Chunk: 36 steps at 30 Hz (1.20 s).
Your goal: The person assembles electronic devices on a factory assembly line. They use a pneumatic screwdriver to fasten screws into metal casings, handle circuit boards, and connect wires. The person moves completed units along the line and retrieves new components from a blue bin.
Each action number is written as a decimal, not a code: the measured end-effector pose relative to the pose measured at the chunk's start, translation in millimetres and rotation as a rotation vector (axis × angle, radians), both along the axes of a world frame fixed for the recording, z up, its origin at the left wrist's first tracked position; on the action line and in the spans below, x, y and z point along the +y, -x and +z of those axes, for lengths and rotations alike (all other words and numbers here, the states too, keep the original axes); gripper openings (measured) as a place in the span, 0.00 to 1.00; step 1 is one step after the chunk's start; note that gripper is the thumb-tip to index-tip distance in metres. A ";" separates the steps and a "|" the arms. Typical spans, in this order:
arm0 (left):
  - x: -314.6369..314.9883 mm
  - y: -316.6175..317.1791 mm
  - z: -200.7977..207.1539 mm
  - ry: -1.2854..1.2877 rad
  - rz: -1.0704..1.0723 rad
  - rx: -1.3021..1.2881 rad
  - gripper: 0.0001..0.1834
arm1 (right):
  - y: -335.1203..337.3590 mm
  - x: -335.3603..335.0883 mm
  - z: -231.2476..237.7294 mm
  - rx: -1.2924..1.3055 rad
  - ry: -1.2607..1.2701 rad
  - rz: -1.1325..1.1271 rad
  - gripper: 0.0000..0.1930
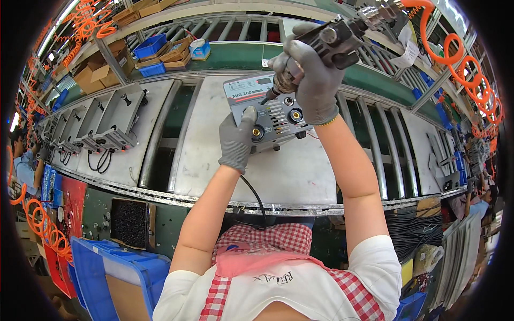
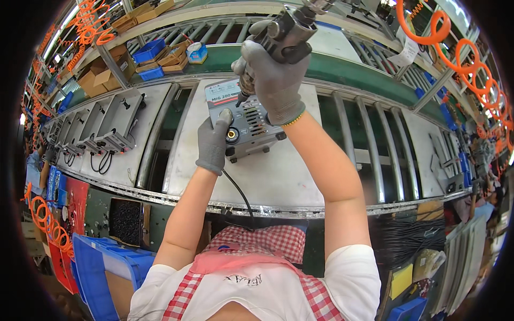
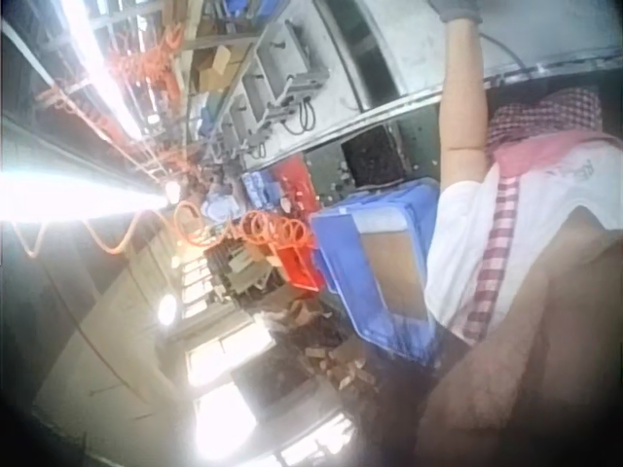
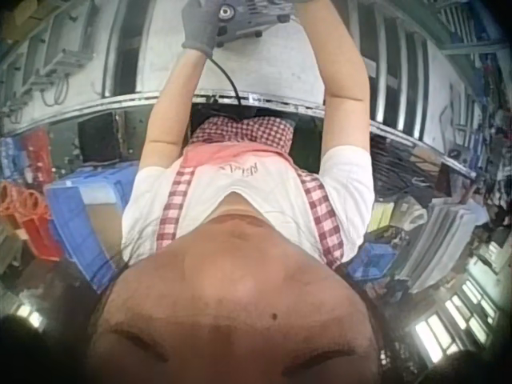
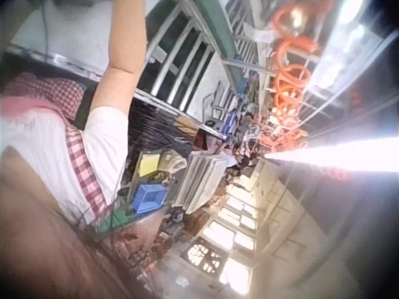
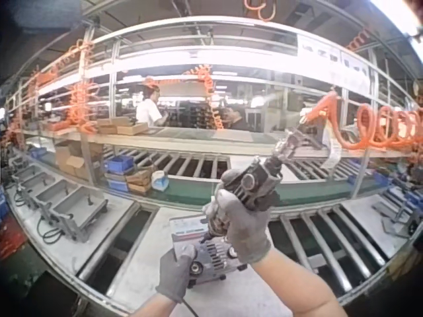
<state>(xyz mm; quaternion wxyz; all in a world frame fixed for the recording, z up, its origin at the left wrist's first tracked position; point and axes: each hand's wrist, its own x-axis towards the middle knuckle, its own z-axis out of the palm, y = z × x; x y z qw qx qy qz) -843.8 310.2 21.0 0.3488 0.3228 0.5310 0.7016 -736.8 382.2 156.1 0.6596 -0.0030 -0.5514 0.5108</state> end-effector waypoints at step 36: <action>3.3 8.4 -2.9 0.062 0.002 0.064 0.26 | 36.7 -2.6 -5.2 -0.217 -0.107 -0.184 0.08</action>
